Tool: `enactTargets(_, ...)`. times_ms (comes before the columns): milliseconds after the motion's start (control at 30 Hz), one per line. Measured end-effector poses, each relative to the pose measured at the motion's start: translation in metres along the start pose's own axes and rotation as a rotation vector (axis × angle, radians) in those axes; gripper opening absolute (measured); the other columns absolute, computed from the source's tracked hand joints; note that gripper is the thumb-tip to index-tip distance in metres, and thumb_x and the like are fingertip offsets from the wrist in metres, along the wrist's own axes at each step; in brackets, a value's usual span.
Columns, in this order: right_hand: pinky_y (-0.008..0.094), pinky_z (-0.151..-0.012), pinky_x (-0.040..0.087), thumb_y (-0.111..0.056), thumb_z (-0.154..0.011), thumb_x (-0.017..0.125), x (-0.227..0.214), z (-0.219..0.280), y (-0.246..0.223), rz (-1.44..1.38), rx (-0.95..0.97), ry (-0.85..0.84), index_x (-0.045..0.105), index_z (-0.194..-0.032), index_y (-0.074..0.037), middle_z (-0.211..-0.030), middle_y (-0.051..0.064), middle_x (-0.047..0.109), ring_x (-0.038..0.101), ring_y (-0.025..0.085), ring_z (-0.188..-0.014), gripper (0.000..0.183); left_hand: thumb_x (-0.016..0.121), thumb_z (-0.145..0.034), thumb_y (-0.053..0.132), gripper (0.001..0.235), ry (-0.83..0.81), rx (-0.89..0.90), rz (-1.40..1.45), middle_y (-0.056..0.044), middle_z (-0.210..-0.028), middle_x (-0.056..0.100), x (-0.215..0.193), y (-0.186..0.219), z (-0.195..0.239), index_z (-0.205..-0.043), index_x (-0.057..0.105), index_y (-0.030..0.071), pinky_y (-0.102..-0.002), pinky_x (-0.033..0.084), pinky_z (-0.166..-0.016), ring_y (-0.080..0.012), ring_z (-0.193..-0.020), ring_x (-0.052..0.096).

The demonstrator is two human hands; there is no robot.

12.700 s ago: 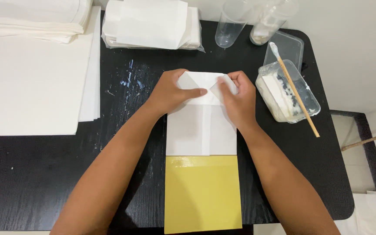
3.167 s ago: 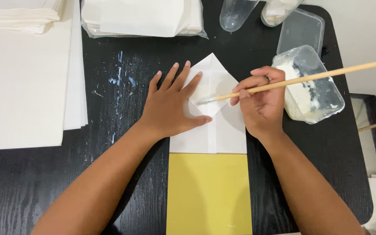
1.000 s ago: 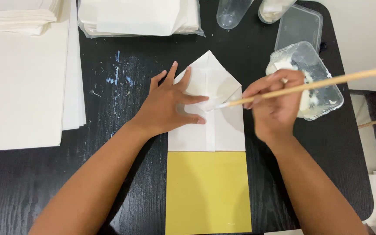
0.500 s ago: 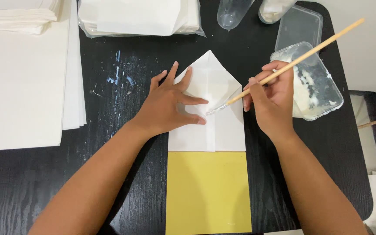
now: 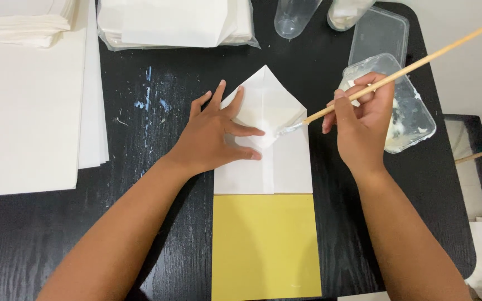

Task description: Folding a white paper sheet and applying glue with a brush to create a paper bag or envelope

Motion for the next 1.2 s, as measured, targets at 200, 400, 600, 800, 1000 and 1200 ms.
enactTargets(200,0.03,-0.046,0.056,0.004,-0.105,0.052,0.017,0.006,0.004,-0.036,0.027,-0.02,0.031,-0.121,-0.007,-0.084,0.012,0.054,0.062,0.02,-0.052,0.028,0.085,-0.071,0.061,0.049,-0.016,-0.005,0.003,-0.023,-0.161,0.035,0.001,-0.002,-0.001,-0.11,0.081,0.031,-0.06,0.003,-0.12,-0.0502,-0.153,0.014)
enactTargets(400,0.03,-0.053,0.059,0.004,-0.105,0.051,-0.001,-0.003,-0.011,0.004,-0.057,-0.051,0.03,-0.126,-0.006,-0.089,0.015,0.056,0.064,0.021,-0.058,0.031,0.084,-0.073,0.061,0.049,-0.045,-0.015,-0.026,-0.023,-0.162,0.035,-0.001,-0.001,-0.002,-0.112,0.08,0.031,-0.06,0.004,-0.12,-0.0497,-0.153,0.015)
enactTargets(600,0.034,-0.055,0.063,0.006,-0.097,0.05,0.01,0.004,-0.011,-0.092,-0.025,-0.175,0.03,-0.124,-0.004,-0.085,0.018,0.06,0.067,0.025,-0.06,0.035,0.084,-0.073,0.06,0.051,-0.029,-0.013,-0.007,-0.024,-0.162,0.034,-0.001,0.001,-0.001,-0.114,0.079,0.03,-0.061,0.003,-0.12,-0.0506,-0.152,0.015)
enactTargets(800,0.031,-0.057,0.062,0.005,-0.098,0.053,0.001,-0.002,-0.002,-0.086,-0.075,-0.179,0.03,-0.123,-0.005,-0.085,0.017,0.059,0.065,0.021,-0.06,0.035,0.086,-0.073,0.056,0.054,0.0,0.0,-0.008,-0.024,-0.161,0.036,-0.001,0.0,-0.002,-0.117,0.078,0.027,-0.062,0.006,-0.12,-0.0516,-0.151,0.018)
enactTargets(1000,0.033,-0.055,0.063,-0.002,-0.1,0.055,0.0,-0.001,-0.008,-0.149,-0.1,-0.142,0.029,-0.122,-0.005,-0.083,0.018,0.06,0.065,0.023,-0.059,0.034,0.086,-0.069,0.061,0.056,0.032,-0.002,-0.006,-0.022,-0.16,0.038,0.002,-0.002,-0.001,-0.115,0.079,0.028,-0.06,0.006,-0.12,-0.0501,-0.152,0.019)
enactTargets(1200,0.027,-0.058,0.06,0.009,-0.096,0.05,-0.001,-0.003,-0.007,-0.051,-0.152,-0.152,0.032,-0.119,-0.004,-0.086,0.016,0.061,0.065,0.018,-0.06,0.032,0.087,-0.069,0.06,0.057,0.022,-0.006,-0.015,-0.022,-0.16,0.039,0.002,-0.002,-0.001,-0.115,0.079,0.028,-0.061,0.007,-0.12,-0.0502,-0.152,0.019)
Point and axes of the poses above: each hand's wrist, its own z-axis away from the middle knuckle, its own x-axis out of the palm, y = z × x, the point moved 3 cm from there along -z, towards the middle knuckle
